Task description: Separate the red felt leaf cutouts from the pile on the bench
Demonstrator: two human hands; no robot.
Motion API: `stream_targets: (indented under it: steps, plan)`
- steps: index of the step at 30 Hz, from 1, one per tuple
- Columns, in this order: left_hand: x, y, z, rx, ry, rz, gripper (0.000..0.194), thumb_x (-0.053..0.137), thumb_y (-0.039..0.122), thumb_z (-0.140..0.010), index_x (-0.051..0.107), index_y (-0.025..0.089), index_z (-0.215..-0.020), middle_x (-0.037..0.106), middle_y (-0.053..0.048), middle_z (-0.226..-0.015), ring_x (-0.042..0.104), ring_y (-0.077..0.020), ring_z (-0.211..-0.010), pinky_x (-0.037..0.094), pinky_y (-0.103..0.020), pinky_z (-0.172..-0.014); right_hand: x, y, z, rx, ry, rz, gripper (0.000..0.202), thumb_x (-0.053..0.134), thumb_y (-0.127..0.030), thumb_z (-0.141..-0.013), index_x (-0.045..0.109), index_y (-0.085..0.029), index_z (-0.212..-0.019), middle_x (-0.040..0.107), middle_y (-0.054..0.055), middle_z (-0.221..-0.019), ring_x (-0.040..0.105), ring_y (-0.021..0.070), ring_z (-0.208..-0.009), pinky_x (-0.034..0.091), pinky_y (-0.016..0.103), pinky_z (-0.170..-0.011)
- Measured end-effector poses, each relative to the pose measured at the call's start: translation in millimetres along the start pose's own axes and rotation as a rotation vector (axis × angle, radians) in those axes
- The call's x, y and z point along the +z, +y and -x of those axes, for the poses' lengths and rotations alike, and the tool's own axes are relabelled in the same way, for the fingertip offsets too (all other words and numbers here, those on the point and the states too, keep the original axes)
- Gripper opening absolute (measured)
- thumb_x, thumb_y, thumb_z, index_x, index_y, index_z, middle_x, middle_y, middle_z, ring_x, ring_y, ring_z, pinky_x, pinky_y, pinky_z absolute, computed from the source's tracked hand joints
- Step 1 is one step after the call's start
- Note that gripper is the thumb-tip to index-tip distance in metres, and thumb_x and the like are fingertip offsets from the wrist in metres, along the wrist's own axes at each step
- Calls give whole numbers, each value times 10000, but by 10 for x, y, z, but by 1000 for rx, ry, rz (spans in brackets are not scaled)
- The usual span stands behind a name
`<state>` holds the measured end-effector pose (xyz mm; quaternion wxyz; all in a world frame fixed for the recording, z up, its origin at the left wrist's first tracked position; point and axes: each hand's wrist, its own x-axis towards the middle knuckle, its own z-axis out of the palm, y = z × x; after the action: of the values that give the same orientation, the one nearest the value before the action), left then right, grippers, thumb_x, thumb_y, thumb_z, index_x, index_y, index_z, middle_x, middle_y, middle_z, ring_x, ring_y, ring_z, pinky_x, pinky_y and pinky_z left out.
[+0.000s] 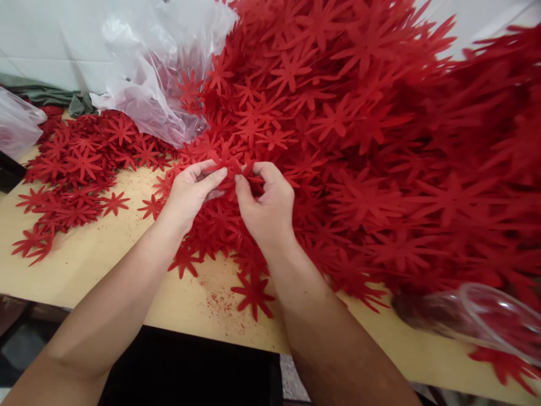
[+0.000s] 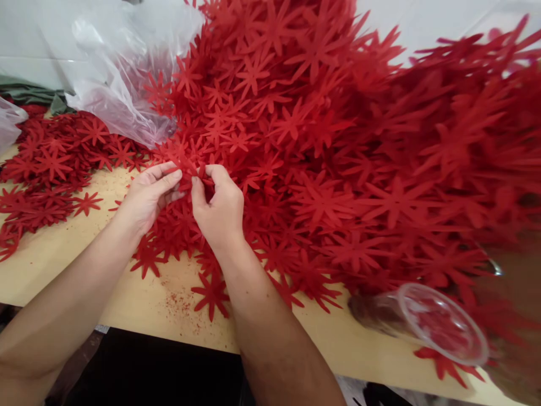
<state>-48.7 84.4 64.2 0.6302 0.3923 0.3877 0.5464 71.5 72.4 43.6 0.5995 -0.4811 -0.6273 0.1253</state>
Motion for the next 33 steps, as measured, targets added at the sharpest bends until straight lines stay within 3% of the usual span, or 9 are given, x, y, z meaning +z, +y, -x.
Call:
stream_targets:
  steps: [6, 10, 14, 19, 22, 28, 33]
  plan:
    - [-49, 14, -50, 15, 132, -30, 97, 661, 194, -707, 602, 169, -780, 609, 50, -642, 539, -46, -549, 430, -193, -577, -28, -31, -49, 47, 38, -89, 26, 539, -210, -774, 521, -201, -757, 566, -20, -692, 533, 98, -631, 464, 261, -640]
    - [-55, 13, -50, 41, 86, -47, 120, 672, 251, -718, 580, 175, -704, 564, 51, -585, 499, -53, -529, 389, -196, -542, -44, -73, -46, 79, -10, -125, 32, 541, -215, -780, 526, -208, -753, 552, -20, -705, 520, 99, -644, 457, 265, -658]
    - [-72, -34, -75, 123, 71, -177, 244, 676, 321, -726, 526, 170, -608, 524, 46, -555, 501, -71, -575, 401, -220, -622, -62, -90, -46, 153, -9, -206, 46, 558, -228, -776, 536, -213, -738, 538, -24, -684, 499, 90, -615, 445, 254, -612]
    - [-123, -97, -128, 144, 90, -254, 233, 616, 361, -772, 534, 164, -679, 546, 45, -593, 515, -77, -627, 412, -222, -664, -88, -38, -53, 277, 23, -426, 106, 635, -297, -737, 564, -218, -749, 509, -44, -645, 435, 58, -530, 383, 208, -488]
    - [-135, -115, -128, 153, 61, -308, 259, 608, 395, -768, 530, 163, -682, 550, 46, -619, 481, -66, -590, 389, -216, -622, -87, -25, -43, 322, -32, -538, 148, 665, -339, -718, 572, -233, -763, 516, -51, -640, 444, 61, -515, 391, 209, -462]
    - [-82, -90, -81, 203, -18, -298, 340, 629, 376, -753, 444, 162, -565, 435, 73, -534, 366, -35, -503, 326, -198, -543, -46, -85, -17, 368, -174, -518, 193, 733, -293, -631, 608, -212, -753, 596, -49, -619, 472, 56, -447, 413, 216, -421]
    - [-83, -69, -62, 215, -70, -286, 343, 614, 434, -754, 485, 166, -583, 455, 67, -529, 393, -41, -500, 340, -198, -547, -18, -34, -37, 411, -113, -528, 205, 748, -292, -601, 584, -215, -697, 569, -60, -572, 465, 53, -433, 432, 208, -413]
